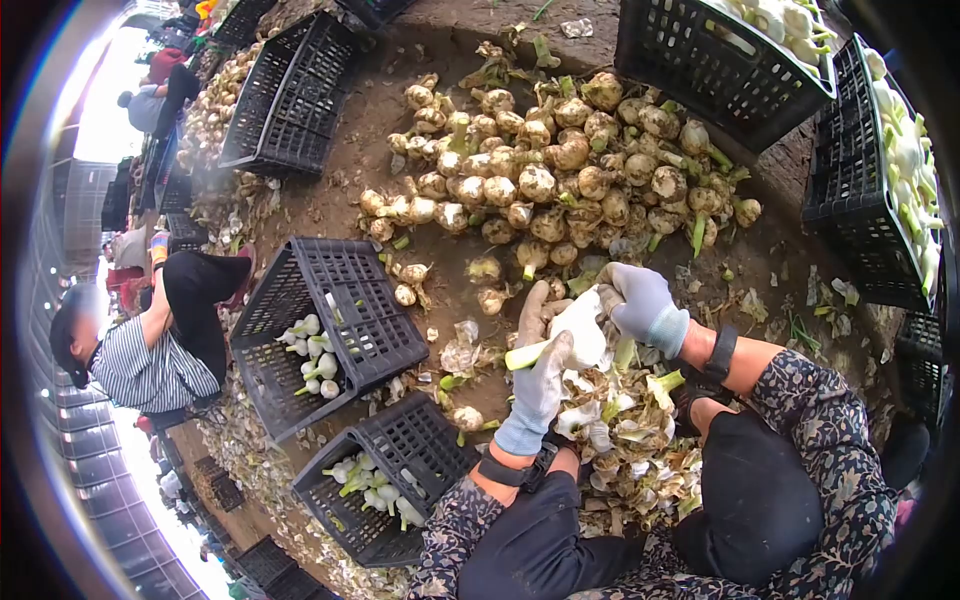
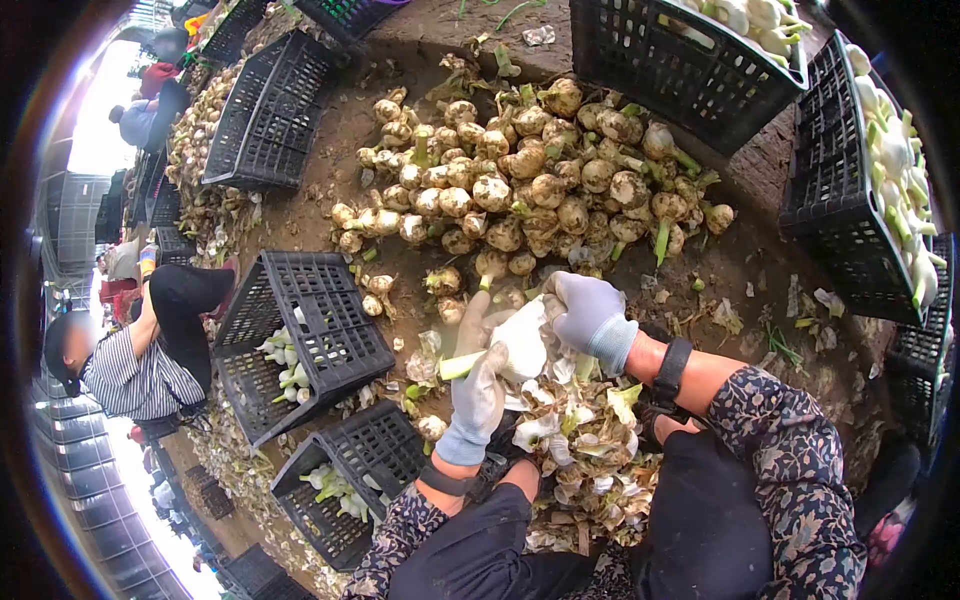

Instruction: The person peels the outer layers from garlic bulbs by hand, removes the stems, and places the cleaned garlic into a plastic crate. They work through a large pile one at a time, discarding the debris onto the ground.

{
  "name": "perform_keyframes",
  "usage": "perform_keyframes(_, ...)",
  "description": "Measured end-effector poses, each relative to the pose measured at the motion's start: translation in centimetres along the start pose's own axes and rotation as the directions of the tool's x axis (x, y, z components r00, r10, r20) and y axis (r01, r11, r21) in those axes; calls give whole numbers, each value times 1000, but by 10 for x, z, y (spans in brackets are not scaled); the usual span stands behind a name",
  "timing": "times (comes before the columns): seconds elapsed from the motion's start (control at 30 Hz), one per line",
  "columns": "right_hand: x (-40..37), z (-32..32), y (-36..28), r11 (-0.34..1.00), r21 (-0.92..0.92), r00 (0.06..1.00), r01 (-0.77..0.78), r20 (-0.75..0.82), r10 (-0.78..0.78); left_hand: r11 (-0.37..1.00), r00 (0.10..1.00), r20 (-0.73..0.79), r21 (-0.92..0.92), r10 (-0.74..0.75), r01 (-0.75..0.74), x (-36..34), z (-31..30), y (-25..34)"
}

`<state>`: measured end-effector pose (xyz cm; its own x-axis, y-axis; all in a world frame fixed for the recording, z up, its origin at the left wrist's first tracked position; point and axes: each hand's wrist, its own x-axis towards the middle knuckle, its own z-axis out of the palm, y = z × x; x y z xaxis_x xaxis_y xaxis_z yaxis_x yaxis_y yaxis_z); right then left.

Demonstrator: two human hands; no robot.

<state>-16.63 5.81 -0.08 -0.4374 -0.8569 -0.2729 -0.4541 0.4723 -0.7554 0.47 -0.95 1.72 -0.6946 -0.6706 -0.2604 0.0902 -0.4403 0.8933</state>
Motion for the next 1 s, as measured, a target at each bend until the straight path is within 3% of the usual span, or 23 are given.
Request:
perform_keyframes(0.03,-1,0,0,1000,0,1000,0,0,0,1000,1000,0,0,0,0,0,-1,0)
perform_keyframes(0.1,-7,-6,-5,943,322,996,-84,38,75,999,999,-48,32,5,-4,3,-6,-1)
perform_keyframes(0.13,-15,-16,-21,897,438,996,-53,92,14,995,989,-118,53,-83,90,4,-9,0)
perform_keyframes(0.17,-24,-23,-37,834,550,989,-35,140,-51,990,990,-78,-88,-119,112,6,-11,-1)
perform_keyframes(0.2,-27,-22,-40,877,453,974,159,76,-216,939,963,-51,-241,-263,244,8,-16,-1)
perform_keyframes(0.23,-27,-29,-43,882,451,965,133,143,-219,849,919,-2,-383,-394,363,9,-22,1)
perform_keyframes(0.3,-1,-17,-3,873,434,974,224,-120,-190,828,915,-4,-427,-403,363,8,-28,1)
perform_keyframes(0.33,14,-25,13,645,756,991,-111,38,127,823,938,-14,-484,-346,296,7,-33,1)
perform_keyframes(0.37,28,-38,26,817,538,958,-207,-56,280,811,957,-29,-539,-288,227,6,-37,0)
perform_keyframes(0.43,24,-59,29,979,126,984,-159,94,148,834,966,-104,-532,-236,147,4,-42,-3)
perform_keyframes(0.47,14,-58,22,987,-97,990,128,74,-121,842,967,-118,-523,-225,132,3,-44,-2)
perform_keyframes(0.5,5,-51,6,980,16,978,197,67,-197,850,969,-127,-514,-212,119,4,-43,-2)
perform_keyframes(0.57,-3,-37,-24,967,239,976,85,175,-129,850,970,-123,-513,-211,120,5,-32,0)
perform_keyframes(0.63,-6,-10,-31,934,93,937,344,36,-348,849,969,-88,-505,-229,155,6,-24,0)
perform_keyframes(0.7,-6,-1,-32,937,191,950,292,58,-307,849,964,-71,-493,-255,188,6,-25,-1)
perform_keyframes(0.77,2,-1,-28,898,439,988,39,118,-101,879,979,-70,-456,-192,140,5,-22,4)
perform_keyframes(0.8,11,8,-11,728,681,993,-83,115,6,896,977,-92,-421,-194,139,6,-15,9)
perform_keyframes(0.83,17,-7,-14,710,638,955,-298,208,213,895,977,-91,-424,-193,137,6,-15,8)
perform_keyframes(0.9,28,-5,22,683,701,957,-207,1,289,818,976,64,-535,-208,210,4,-20,2)
perform_keyframes(0.97,34,-19,48,939,289,981,-188,0,196,783,970,109,-575,-215,238,3,-28,-2)
perform_keyframes(1.0,29,-28,43,943,239,969,-230,150,198,763,975,90,-610,-202,215,4,-25,2)
